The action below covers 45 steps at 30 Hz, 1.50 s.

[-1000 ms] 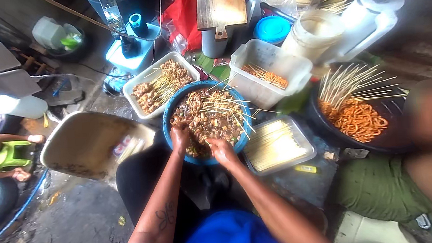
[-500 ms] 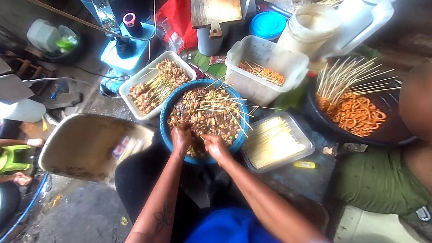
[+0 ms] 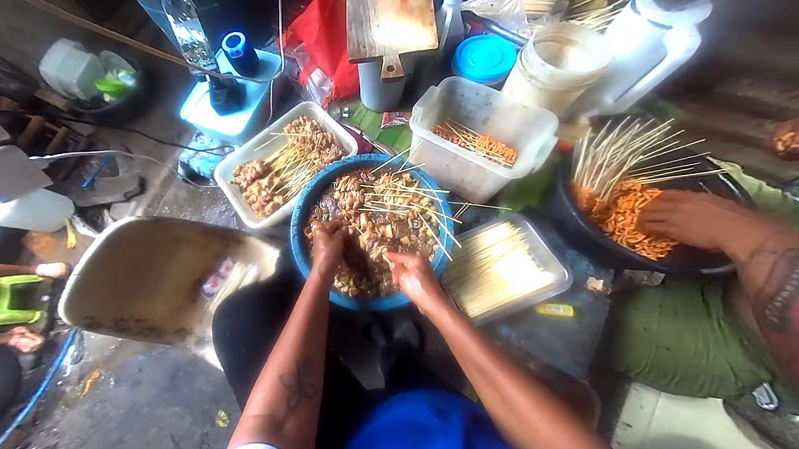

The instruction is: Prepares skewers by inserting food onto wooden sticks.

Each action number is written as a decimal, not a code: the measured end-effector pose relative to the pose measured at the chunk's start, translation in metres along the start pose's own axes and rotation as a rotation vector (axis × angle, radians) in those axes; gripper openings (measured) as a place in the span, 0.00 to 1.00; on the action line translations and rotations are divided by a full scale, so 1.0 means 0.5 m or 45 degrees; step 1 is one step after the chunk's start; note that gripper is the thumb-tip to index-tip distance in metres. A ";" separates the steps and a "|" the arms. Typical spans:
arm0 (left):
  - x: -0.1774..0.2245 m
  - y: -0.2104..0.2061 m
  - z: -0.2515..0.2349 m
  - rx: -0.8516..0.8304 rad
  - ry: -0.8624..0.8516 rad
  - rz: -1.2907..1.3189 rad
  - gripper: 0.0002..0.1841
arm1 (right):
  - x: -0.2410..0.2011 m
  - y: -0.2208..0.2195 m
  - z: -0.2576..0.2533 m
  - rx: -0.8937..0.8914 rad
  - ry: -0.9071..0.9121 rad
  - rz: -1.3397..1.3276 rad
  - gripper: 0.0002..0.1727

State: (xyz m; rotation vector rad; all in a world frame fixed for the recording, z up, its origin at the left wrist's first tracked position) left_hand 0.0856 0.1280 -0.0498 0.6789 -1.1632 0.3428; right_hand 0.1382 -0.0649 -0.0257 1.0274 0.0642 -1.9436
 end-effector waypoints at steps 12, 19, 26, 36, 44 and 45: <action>0.083 0.046 0.002 0.000 -0.180 0.092 0.13 | -0.025 0.056 0.005 0.048 0.035 -0.165 0.20; 0.028 -0.105 0.093 -0.776 -0.204 -0.852 0.10 | -0.010 0.083 0.004 0.096 0.018 -0.158 0.21; 0.011 -0.076 0.069 -0.571 -0.081 -0.512 0.12 | 0.008 0.071 0.016 0.082 0.077 -0.062 0.20; 0.003 -0.023 0.042 -0.065 0.095 0.198 0.13 | 0.018 0.029 0.032 -0.049 0.057 0.155 0.20; 0.075 -0.037 0.065 -0.200 -0.214 -0.465 0.14 | 0.002 0.012 0.037 -0.049 -0.023 0.137 0.20; 0.083 -0.040 0.071 -0.199 -0.241 -0.538 0.14 | 0.007 0.004 0.031 -0.053 -0.040 0.067 0.20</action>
Point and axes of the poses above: each hand's wrist, its own z-axis away from the middle knuckle, its own y-axis out of the back of the hand, x = y × z, the point moved 7 cm from there along -z, towards the middle knuckle, and after that the axes turned 12 degrees about -y, right-handed, at the moved point
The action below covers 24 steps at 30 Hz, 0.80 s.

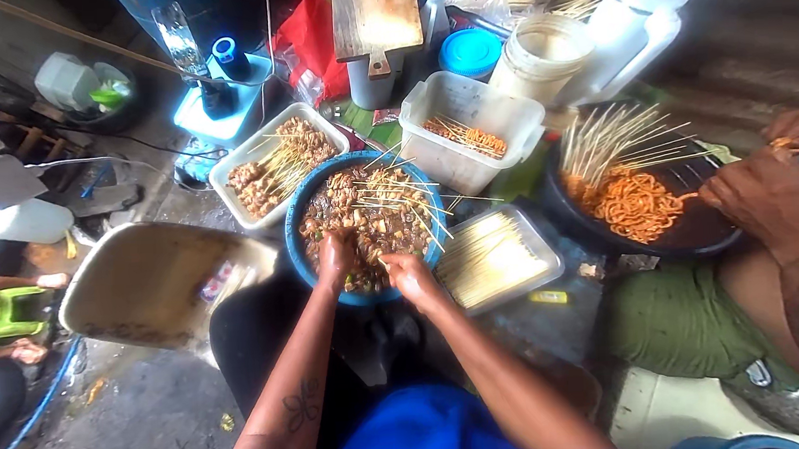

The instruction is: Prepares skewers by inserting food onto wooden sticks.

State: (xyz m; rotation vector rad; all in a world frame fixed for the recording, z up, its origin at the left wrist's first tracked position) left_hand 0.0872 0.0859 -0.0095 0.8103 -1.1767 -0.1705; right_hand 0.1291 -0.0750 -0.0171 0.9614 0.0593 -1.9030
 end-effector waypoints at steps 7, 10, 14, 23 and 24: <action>-0.034 -0.011 0.011 0.239 0.103 0.687 0.22 | 0.010 -0.026 -0.012 -0.161 -0.035 -0.494 0.18; -0.031 -0.039 0.020 0.234 0.292 1.270 0.25 | 0.011 -0.027 -0.016 -0.185 -0.049 -0.523 0.15; -0.014 -0.042 0.024 0.338 0.493 1.398 0.15 | -0.006 -0.030 -0.024 -0.078 0.029 -0.304 0.12; -0.020 -0.028 0.013 -0.154 0.325 1.508 0.23 | -0.021 -0.016 -0.025 -0.015 0.100 -0.217 0.15; -0.024 -0.027 0.012 -0.189 0.311 1.493 0.23 | -0.022 -0.008 -0.026 -0.006 0.106 -0.219 0.15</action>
Point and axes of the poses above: each hand's wrist, its own z-axis away from the middle knuckle, its own y-axis out of the back of the hand, x = y × z, the point moved 7 cm from there along -z, towards the middle knuckle, and after that the axes turned 12 degrees about -y, right-handed, at the moved point
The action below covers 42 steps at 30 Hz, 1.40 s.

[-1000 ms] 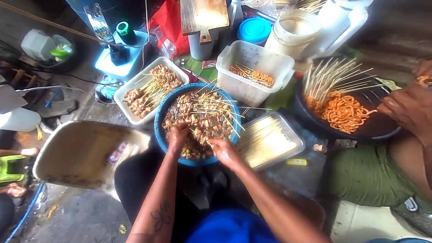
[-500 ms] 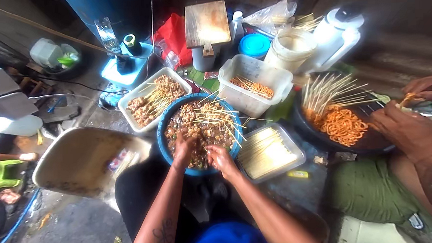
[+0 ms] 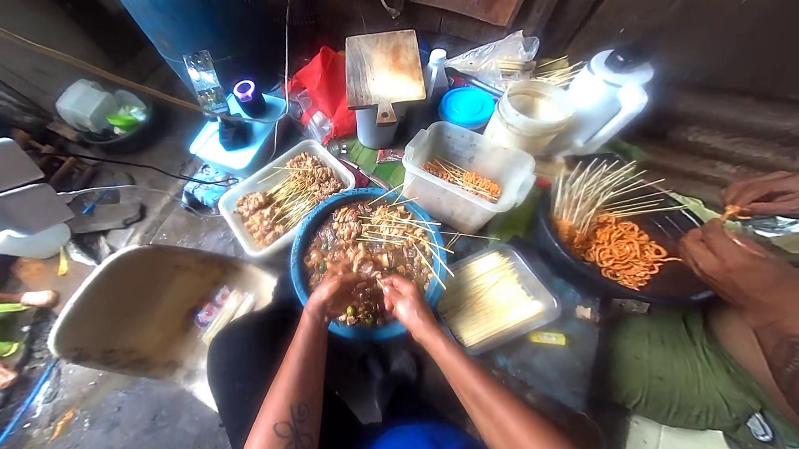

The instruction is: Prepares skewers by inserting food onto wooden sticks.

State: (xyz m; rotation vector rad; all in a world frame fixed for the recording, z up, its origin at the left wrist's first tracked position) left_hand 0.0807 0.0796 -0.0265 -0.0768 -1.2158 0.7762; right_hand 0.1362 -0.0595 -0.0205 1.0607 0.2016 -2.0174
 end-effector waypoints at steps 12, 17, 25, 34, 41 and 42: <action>-0.027 -0.020 0.025 -0.264 0.124 -1.285 0.17 | -0.198 0.098 -0.056 0.236 0.218 0.555 0.21; 0.109 0.106 -0.021 0.292 -0.166 -1.725 0.18 | 0.013 0.269 -0.029 0.438 -0.148 0.323 0.14; 0.014 0.025 -0.037 0.037 -0.029 -1.871 0.18 | 0.294 0.339 -0.046 0.596 -0.786 -0.085 0.16; -0.059 -0.109 0.050 -0.449 0.094 -1.775 0.14 | 0.284 0.293 -0.112 0.678 -0.866 -0.153 0.24; 0.106 0.065 0.007 0.270 -0.110 -1.761 0.10 | 0.289 0.333 -0.043 0.585 -0.722 -0.147 0.19; 0.100 0.073 0.004 0.284 -0.067 -1.766 0.11 | 0.277 0.335 -0.026 0.583 -0.686 -0.146 0.18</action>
Point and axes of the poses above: each hand's wrist, its own z-axis away from the middle knuckle, its own y-axis out of the back of the hand, x = y × z, the point moved 7 cm from there along -z, towards the middle knuckle, and after that the axes turned 12 degrees about -y, right-handed, at the moved point
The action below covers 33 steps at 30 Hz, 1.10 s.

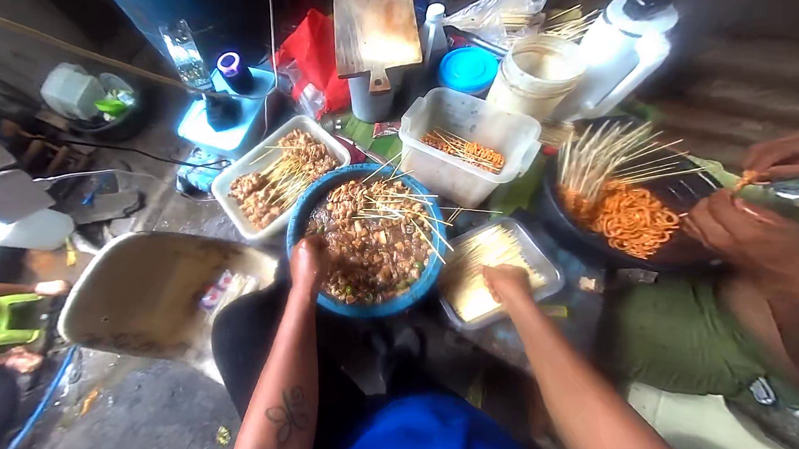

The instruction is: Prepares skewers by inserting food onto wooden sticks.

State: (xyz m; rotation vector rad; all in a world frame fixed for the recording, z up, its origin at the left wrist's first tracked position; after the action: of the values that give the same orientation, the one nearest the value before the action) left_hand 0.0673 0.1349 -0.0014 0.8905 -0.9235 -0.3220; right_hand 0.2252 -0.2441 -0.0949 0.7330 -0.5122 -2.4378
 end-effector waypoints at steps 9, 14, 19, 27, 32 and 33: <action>0.007 -0.038 0.001 0.011 -0.012 0.216 0.11 | -0.122 -0.100 0.240 -0.409 0.609 0.257 0.11; -0.012 -0.052 -0.007 0.301 0.026 1.005 0.08 | -0.163 -0.188 0.310 -0.368 0.895 0.580 0.12; -0.002 -0.069 -0.005 0.341 0.096 1.355 0.14 | -0.162 -0.201 0.324 -0.329 0.949 0.529 0.21; -0.018 -0.076 0.028 -0.143 0.214 -0.006 0.14 | -0.161 -0.282 0.354 -0.189 1.006 0.984 0.24; -0.026 -0.107 0.040 -0.323 0.265 0.217 0.15 | -0.115 -0.342 0.335 -0.121 0.934 1.421 0.25; -0.021 -0.106 0.046 -0.270 0.247 0.435 0.14 | -0.115 -0.344 0.333 -0.121 0.913 1.449 0.24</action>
State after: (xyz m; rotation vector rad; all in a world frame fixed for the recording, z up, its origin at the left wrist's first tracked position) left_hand 0.0492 0.0968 -0.0418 0.5459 -0.8264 -0.0362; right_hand 0.1010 -0.0429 -0.0269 0.8720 -0.3537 -1.0499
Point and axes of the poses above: each hand's wrist, its own z-axis away from the middle knuckle, its own y-axis out of the back of the hand, x = y × z, the point moved 7 cm from there along -z, towards the middle knuckle, and after that the axes turned 12 degrees about -y, right-handed, at the moved point
